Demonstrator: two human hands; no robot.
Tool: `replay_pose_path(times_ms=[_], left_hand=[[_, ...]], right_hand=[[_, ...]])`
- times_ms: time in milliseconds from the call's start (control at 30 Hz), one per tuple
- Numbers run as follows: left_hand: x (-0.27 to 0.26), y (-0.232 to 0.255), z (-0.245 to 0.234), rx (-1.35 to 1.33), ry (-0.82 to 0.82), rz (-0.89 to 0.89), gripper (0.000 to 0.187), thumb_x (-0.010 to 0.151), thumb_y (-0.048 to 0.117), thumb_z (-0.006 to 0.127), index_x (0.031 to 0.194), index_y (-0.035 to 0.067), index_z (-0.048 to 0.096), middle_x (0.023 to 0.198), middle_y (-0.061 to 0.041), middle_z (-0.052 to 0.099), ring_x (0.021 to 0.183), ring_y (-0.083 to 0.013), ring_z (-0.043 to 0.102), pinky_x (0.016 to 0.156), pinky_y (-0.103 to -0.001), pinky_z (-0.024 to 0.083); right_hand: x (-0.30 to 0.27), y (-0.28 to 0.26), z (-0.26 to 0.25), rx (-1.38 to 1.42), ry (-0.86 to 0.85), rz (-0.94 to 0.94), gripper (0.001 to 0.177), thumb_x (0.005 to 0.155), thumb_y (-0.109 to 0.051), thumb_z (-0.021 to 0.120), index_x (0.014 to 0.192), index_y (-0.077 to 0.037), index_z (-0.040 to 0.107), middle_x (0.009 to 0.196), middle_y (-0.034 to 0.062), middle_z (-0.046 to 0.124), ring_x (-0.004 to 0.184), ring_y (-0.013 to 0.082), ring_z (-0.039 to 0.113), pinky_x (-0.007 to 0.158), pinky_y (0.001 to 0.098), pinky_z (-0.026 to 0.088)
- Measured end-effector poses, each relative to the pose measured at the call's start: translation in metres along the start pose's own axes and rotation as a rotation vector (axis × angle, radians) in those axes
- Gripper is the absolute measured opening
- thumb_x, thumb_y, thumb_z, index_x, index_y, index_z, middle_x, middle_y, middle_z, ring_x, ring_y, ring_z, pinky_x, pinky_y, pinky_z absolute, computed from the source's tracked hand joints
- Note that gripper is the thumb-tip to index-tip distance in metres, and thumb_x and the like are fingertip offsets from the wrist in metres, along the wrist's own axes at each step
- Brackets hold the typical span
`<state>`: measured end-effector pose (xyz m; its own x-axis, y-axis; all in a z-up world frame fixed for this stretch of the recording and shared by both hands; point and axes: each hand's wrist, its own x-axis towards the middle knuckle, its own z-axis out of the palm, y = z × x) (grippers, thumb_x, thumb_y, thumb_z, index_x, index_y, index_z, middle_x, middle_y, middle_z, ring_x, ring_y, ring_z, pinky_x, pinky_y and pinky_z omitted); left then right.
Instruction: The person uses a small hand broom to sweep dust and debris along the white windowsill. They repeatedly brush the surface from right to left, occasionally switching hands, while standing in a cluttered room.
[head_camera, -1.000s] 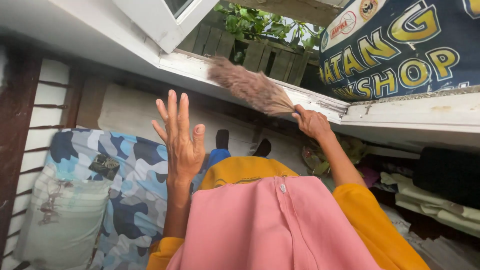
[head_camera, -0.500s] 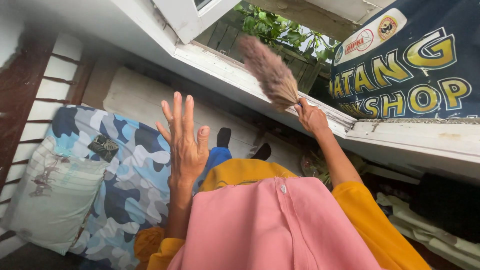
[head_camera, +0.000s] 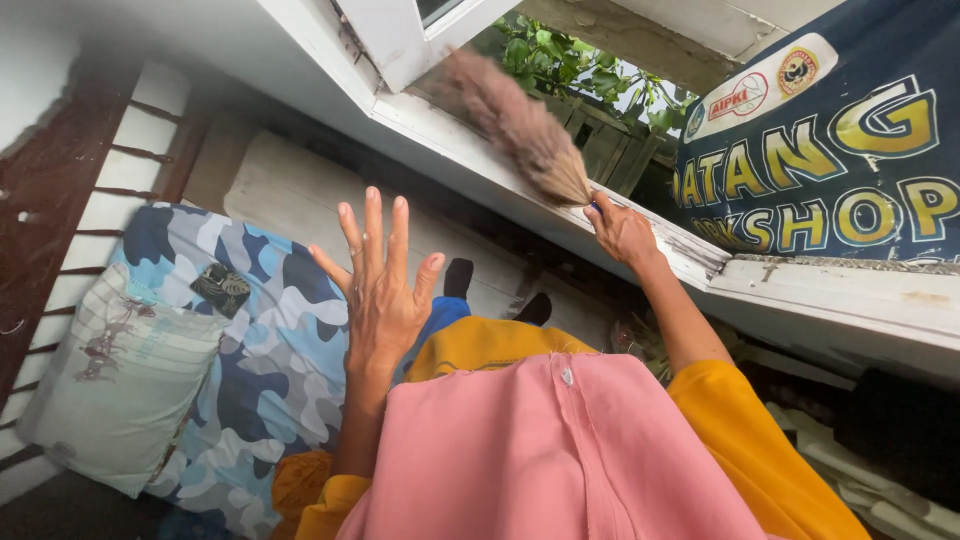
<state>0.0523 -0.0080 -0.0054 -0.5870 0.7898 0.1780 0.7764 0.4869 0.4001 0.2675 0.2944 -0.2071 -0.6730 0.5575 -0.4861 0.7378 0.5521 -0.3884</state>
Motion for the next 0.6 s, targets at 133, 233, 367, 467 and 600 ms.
replay_pose_path(times_ms=[133,233,367,467,600], left_hand=[[0.004,-0.008,0.003,0.013,-0.014,0.011,0.069,0.106,0.052,0.043,0.162,0.014,0.029,0.169,-0.018,0.015,0.154,-0.0434,0.003,0.108,-0.078,-0.009],[0.009,-0.015,0.004,-0.009,-0.001,0.014,0.068,0.106,0.053,0.043,0.161,0.014,0.03,0.169,-0.018,0.017,0.154,-0.0437,0.003,0.108,-0.076,-0.01],[0.014,-0.022,0.0,-0.054,-0.02,-0.012,0.068,0.106,0.051,0.044,0.162,0.014,0.029,0.169,-0.017,0.015,0.154,-0.0437,0.003,0.107,-0.078,-0.008],[0.021,-0.026,-0.001,-0.078,-0.043,-0.021,0.068,0.107,0.05,0.044,0.162,0.013,0.028,0.169,-0.016,0.014,0.154,-0.0443,0.002,0.106,-0.08,-0.007],[0.027,-0.033,-0.001,-0.086,-0.043,-0.016,0.067,0.107,0.049,0.044,0.162,0.013,0.028,0.169,-0.016,0.014,0.154,-0.0449,0.002,0.106,-0.08,-0.006]], right_hand=[[0.005,-0.013,0.001,-0.11,-0.039,-0.036,0.036,0.108,-0.053,0.028,0.133,-0.033,0.045,0.11,0.0178,0.073,0.109,0.0458,0.069,0.101,0.0611,0.05],[0.015,-0.015,0.003,-0.15,-0.003,0.014,0.037,0.11,-0.051,0.027,0.136,-0.03,0.041,0.107,0.0172,0.073,0.109,0.0427,0.069,0.102,0.0603,0.049],[0.014,-0.034,-0.004,0.013,0.016,-0.005,0.037,0.11,-0.051,0.028,0.136,-0.029,0.042,0.111,0.0195,0.071,0.111,0.0458,0.067,0.1,0.0634,0.049],[0.025,-0.047,0.001,-0.036,-0.042,0.0,0.036,0.108,-0.052,0.03,0.133,-0.03,0.044,0.109,0.019,0.072,0.109,0.0453,0.068,0.099,0.0621,0.05],[0.045,-0.048,0.016,-0.097,-0.025,0.081,0.037,0.109,-0.053,0.027,0.134,-0.03,0.042,0.103,0.0183,0.073,0.105,0.0422,0.071,0.099,0.0594,0.052]])
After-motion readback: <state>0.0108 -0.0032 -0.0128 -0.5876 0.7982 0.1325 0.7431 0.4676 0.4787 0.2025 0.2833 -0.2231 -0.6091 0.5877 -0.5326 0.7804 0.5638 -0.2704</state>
